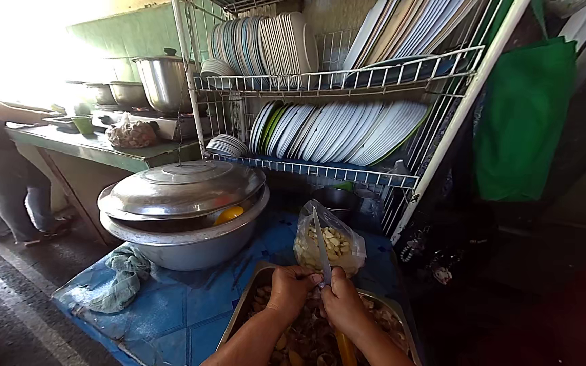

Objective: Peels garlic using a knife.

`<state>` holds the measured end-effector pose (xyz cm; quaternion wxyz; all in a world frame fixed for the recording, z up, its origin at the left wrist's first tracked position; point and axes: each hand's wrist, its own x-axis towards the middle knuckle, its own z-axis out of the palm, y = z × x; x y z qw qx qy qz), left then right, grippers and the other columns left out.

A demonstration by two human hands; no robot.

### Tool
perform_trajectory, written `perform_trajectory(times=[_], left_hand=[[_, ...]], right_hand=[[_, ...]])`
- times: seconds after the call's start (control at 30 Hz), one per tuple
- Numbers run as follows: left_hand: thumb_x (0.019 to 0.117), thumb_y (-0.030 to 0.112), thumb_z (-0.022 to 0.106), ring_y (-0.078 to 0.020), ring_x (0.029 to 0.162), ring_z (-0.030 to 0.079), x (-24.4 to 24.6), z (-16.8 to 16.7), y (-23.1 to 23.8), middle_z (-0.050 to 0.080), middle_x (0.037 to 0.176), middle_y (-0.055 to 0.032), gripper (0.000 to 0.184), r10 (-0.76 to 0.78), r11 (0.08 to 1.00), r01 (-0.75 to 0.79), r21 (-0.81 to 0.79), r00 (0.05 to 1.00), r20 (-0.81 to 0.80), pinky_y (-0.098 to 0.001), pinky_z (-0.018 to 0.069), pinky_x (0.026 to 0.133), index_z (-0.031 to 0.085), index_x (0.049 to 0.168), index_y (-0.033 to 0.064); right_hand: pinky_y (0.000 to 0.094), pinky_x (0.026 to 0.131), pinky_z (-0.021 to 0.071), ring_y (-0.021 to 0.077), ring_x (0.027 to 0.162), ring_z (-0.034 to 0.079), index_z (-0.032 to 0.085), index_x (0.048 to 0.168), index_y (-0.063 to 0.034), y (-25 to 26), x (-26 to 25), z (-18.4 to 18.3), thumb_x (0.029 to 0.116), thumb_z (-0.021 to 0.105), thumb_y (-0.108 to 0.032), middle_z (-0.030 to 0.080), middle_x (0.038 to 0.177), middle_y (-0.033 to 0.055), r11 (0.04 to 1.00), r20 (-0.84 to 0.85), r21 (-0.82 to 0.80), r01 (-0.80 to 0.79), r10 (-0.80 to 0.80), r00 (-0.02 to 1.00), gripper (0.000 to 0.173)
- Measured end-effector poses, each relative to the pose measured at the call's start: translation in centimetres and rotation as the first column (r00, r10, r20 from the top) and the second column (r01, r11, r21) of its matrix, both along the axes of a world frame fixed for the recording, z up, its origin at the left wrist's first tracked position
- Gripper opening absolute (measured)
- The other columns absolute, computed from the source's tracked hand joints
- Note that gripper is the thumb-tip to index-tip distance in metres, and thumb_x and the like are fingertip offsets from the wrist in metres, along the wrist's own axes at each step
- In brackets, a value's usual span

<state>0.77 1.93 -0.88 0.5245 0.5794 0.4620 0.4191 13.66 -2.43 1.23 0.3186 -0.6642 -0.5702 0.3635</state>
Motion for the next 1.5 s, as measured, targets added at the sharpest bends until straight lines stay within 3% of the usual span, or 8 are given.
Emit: perform_trajectory(times=[0.3, 0.43, 0.67, 0.83, 0.93, 1.07, 1.2, 1.5], left_hand=[[0.091, 0.01, 0.076, -0.0051, 0.083, 0.069, 0.1, 0.1, -0.4, 0.075, 0.09, -0.0046, 0.009, -0.018, 0.999, 0.021, 0.05, 0.998, -0.066, -0.0238, 0.0562, 0.082, 0.078, 0.095, 0.0022], [0.0912, 0.013, 0.076, -0.0066, 0.09, 0.069, 0.2, 0.0, -0.6, 0.075, 0.098, -0.0057, 0.011, -0.014, 0.992, 0.03, 0.127, 0.992, -0.126, -0.0248, 0.0551, 0.088, 0.078, 0.097, 0.0032], [0.0917, 0.012, 0.073, -0.0096, 0.102, 0.068, 0.3, 0.1, -1.1, 0.073, 0.107, -0.009, 0.011, 0.028, 0.955, 0.022, 0.297, 0.987, -0.161, -0.0237, 0.0533, 0.094, 0.08, 0.097, 0.0043], [0.0923, 0.01, 0.071, -0.0109, 0.102, 0.069, 0.4, -0.5, -1.2, 0.074, 0.107, -0.0114, 0.013, 0.058, 0.886, 0.033, 0.463, 0.982, -0.179, -0.0223, 0.0536, 0.094, 0.08, 0.097, 0.0035], [0.096, 0.011, 0.067, -0.0126, 0.108, 0.068, 0.3, -0.3, -0.9, 0.072, 0.114, -0.0131, 0.017, -0.002, 0.9, 0.1, 0.424, 0.974, -0.225, -0.0234, 0.052, 0.098, 0.079, 0.104, 0.0028], [0.0994, 0.013, 0.063, -0.0137, 0.115, 0.065, 0.0, -0.1, -0.4, 0.07, 0.122, -0.0151, 0.022, -0.133, 0.925, 0.206, 0.318, 0.962, -0.236, -0.0259, 0.0499, 0.102, 0.076, 0.112, 0.0006], [0.0964, 0.012, 0.068, -0.0083, 0.1, 0.068, -0.7, -0.1, 0.4, 0.072, 0.111, -0.0106, 0.019, -0.234, 0.94, 0.258, 0.225, 0.964, -0.125, -0.0238, 0.0545, 0.093, 0.075, 0.109, -0.0005], [0.1065, 0.007, 0.046, -0.0092, 0.092, 0.068, -1.1, 0.8, 0.5, 0.07, 0.105, -0.0107, 0.025, -0.267, 0.937, 0.297, 0.183, 0.948, -0.171, -0.0258, 0.0556, 0.089, 0.066, 0.118, -0.0034]], right_hand=[[0.0399, 0.081, 0.0559, 0.0241, 0.088, 0.067, 0.043, 0.132, 0.0011, -0.1, -0.4, 0.7, 0.1021, 0.045, -0.004, 0.061, 0.102, 0.015, 1.0, 0.202, -0.006, 0.022, -0.02, 0.979, 0.031], [0.0409, 0.09, 0.0531, 0.0268, 0.1, 0.066, 0.043, 0.133, 0.0017, -0.4, -1.0, 1.6, 0.1031, 0.047, -0.003, 0.062, 0.106, 0.0168, 0.998, 0.255, -0.02, 0.065, -0.058, 0.965, 0.031], [0.0407, 0.082, 0.0567, 0.026, 0.088, 0.068, 0.043, 0.134, 0.0043, -0.2, -0.7, 0.8, 0.1013, 0.048, -0.002, 0.062, 0.106, 0.0181, 0.993, 0.163, 0.022, 0.12, -0.122, 0.979, 0.034], [0.0397, 0.073, 0.0579, 0.0239, 0.078, 0.068, 0.043, 0.134, 0.0042, 0.2, -0.3, 0.1, 0.1006, 0.048, -0.002, 0.062, 0.1, 0.0164, 0.988, 0.074, 0.026, 0.15, -0.151, 0.986, 0.034], [0.038, 0.064, 0.0576, 0.0216, 0.068, 0.066, 0.042, 0.132, 0.0036, 0.5, 0.0, -0.3, 0.1022, 0.047, -0.003, 0.061, 0.092, 0.0143, 0.99, -0.005, 0.002, 0.142, -0.142, 0.99, 0.031], [0.0373, 0.063, 0.0572, 0.0206, 0.065, 0.065, 0.045, 0.125, 0.0013, 0.5, 0.1, -0.5, 0.1037, 0.046, -0.005, 0.06, 0.089, 0.0126, 0.994, -0.001, -0.006, 0.107, -0.107, 0.994, 0.022], [0.0323, 0.056, 0.0549, 0.0158, 0.058, 0.061, 0.045, 0.126, 0.0007, 0.4, 0.4, -0.6, 0.1022, 0.045, -0.003, 0.059, 0.082, 0.0082, 0.999, -0.123, 0.0, 0.054, -0.054, 0.991, 0.024], [0.0249, 0.045, 0.0489, 0.0108, 0.049, 0.055, 0.046, 0.121, -0.0001, 0.0, 0.4, -0.1, 0.1021, 0.044, 0.002, 0.058, 0.073, 0.0049, 0.994, -0.334, -0.009, 0.105, -0.102, 0.937, 0.02]])
